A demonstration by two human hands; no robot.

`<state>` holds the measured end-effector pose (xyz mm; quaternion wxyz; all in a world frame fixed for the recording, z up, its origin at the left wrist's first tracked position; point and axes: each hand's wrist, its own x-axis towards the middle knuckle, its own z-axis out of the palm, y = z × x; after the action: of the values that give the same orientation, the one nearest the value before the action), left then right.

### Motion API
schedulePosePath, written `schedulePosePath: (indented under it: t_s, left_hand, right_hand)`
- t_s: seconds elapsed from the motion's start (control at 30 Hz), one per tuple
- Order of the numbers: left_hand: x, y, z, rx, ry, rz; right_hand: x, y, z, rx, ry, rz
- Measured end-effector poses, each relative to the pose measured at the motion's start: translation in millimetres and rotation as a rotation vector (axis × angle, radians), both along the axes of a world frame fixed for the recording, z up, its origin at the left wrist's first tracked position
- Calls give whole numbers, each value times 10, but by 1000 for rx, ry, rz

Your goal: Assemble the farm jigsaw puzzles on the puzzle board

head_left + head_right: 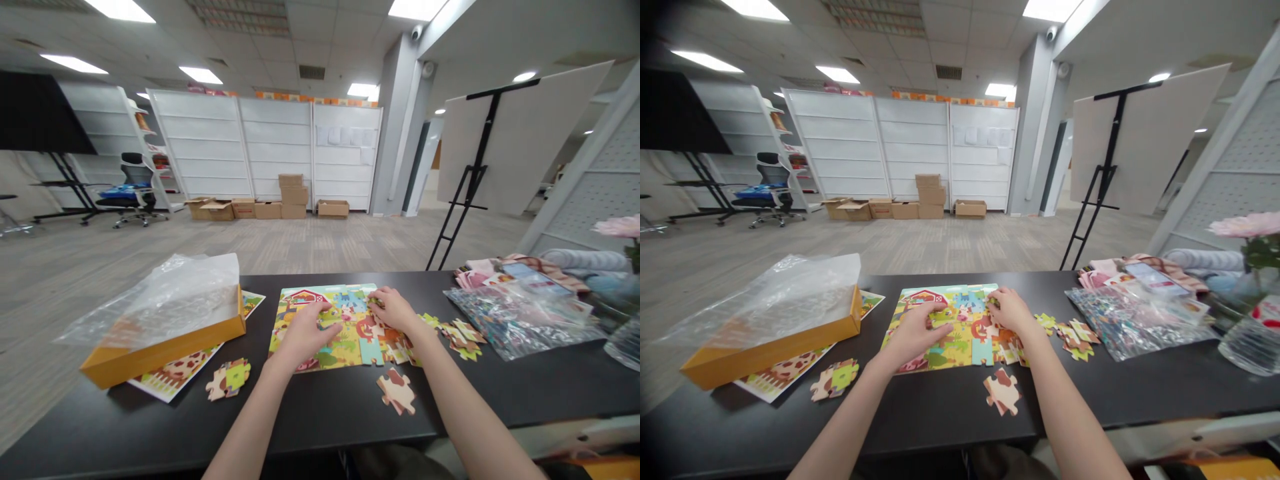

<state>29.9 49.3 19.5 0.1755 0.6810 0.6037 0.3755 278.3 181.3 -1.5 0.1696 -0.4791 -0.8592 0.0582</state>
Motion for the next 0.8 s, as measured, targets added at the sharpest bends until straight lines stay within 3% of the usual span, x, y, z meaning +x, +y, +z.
schedulePosePath:
  t_s: [0.17, 0.4, 0.57, 0.8]
  left_hand:
    - [285, 339, 68, 110, 295, -80]
    - [575, 851, 9, -3, 441, -167]
    - [571, 945, -104, -7, 413, -174]
    - [578, 955, -67, 11, 419, -219]
  right_hand:
    - [36, 30, -19, -4, 8, 7]
    - [50, 19, -17, 1, 10, 12]
    - [37, 8, 15, -5, -13, 14]
    - [37, 7, 30, -10, -19, 16]
